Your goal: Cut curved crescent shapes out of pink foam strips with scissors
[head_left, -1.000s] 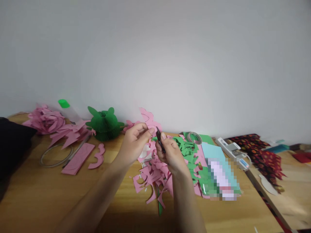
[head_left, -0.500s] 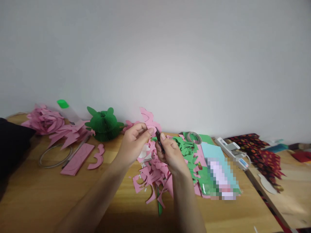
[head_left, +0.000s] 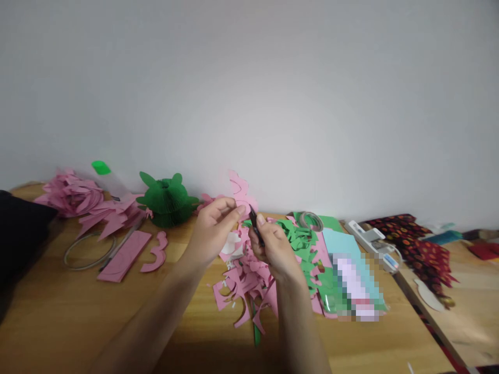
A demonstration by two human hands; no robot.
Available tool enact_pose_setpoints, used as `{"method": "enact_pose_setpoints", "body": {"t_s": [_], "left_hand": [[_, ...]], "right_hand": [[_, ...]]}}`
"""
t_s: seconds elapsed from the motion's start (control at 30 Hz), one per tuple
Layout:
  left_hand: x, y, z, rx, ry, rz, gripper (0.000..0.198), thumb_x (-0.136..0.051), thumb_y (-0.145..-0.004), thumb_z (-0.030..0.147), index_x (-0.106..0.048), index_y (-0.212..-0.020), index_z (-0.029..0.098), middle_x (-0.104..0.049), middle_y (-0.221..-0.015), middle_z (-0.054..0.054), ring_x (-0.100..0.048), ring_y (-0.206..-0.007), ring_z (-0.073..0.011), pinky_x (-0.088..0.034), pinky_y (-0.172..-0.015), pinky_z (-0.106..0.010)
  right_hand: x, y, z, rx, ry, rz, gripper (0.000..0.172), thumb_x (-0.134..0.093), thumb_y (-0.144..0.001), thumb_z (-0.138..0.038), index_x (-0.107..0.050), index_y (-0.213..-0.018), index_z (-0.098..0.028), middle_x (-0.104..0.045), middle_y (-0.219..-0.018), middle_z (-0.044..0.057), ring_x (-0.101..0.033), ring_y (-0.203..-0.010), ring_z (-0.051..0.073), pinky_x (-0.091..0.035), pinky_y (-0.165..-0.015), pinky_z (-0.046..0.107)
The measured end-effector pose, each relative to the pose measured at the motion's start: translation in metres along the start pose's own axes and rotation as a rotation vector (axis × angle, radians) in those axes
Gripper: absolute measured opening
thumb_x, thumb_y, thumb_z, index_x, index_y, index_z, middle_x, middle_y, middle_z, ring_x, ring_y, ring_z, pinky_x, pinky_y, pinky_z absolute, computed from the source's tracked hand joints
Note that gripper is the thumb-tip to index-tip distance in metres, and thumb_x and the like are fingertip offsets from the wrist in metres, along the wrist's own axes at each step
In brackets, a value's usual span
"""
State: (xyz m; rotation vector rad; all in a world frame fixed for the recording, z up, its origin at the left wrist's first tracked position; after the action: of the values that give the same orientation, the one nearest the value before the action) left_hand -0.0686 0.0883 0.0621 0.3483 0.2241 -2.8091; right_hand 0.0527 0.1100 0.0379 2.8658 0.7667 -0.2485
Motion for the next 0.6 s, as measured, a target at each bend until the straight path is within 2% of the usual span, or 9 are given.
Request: {"method": "enact_pose_setpoints", "body": {"t_s": [0.13,0.6], "left_hand": [[-0.0018,0.0003,0.0024,-0.009,-0.020,-0.040,0.013,-0.069,-0.073,0.029,-0.066,-0.072,0.016,-0.069,-0.072,-0.001,-0.063,-0.074,-0.0145,-0.048,-0.071,-0.024],[-0.0017,0.0011,-0.0010,0.017,0.026,-0.008,0.015,-0.069,-0.072,0.031,-0.065,-0.074,0.016,-0.069,-0.074,-0.001,-0.063,-0.073,-0.0135,-0.049,-0.071,-0.024]], "right_hand": [[0.0008,-0.0006,-0.0004,-0.005,0.016,0.000,0.059,-0.058,-0.071,-0.072,-0.041,-0.050,-0.020,-0.025,-0.036,-0.010,-0.013,-0.033,0.003,-0.009,-0.032,0.018],[-0.0002,-0.0002,-0.0032,0.009,0.024,-0.014,0.060,-0.059,-0.073,-0.070,-0.039,-0.047,-0.020,-0.026,-0.036,-0.010,-0.013,-0.033,0.003,-0.010,-0.033,0.019]]}}
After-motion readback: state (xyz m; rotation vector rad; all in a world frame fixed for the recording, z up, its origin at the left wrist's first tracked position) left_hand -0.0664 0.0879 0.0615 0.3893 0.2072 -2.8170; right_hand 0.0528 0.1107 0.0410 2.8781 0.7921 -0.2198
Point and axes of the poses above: each hand's wrist, its own y-axis away from the middle knuckle, its own x-axis out of the back of the hand, z = x × y, the point moved 5 cm from there along -y, towards the middle knuckle
